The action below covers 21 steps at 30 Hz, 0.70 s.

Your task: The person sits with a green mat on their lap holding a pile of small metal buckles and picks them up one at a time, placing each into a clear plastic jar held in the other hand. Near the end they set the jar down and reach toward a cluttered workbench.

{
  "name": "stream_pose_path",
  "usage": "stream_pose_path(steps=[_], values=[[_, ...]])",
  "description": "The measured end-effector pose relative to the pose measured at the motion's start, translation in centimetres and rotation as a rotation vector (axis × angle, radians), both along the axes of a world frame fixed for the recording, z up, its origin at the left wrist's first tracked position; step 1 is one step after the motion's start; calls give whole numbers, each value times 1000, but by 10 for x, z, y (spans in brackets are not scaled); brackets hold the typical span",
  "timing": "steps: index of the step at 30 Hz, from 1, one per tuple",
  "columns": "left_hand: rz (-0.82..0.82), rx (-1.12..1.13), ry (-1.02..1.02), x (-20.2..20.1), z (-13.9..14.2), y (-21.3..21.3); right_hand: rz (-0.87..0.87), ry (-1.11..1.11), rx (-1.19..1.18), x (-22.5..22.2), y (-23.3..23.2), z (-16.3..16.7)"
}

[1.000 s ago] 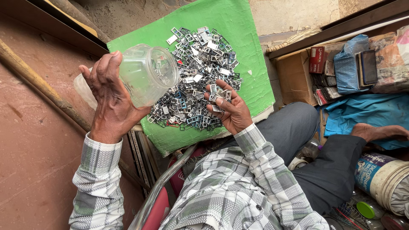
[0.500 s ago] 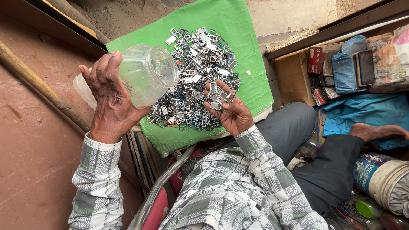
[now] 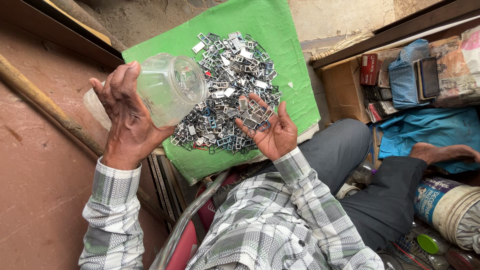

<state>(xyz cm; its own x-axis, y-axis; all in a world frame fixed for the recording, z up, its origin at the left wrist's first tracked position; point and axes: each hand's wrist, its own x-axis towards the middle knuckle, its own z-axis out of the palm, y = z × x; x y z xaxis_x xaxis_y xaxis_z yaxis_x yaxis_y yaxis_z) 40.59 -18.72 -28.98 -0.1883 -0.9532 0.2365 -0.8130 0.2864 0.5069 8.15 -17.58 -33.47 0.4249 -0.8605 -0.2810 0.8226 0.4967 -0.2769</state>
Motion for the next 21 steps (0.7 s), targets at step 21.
stream_pose_path(steps=[21], values=[[-6,30,-3,3,0,3,-47,-18,34,1,2,-7]])
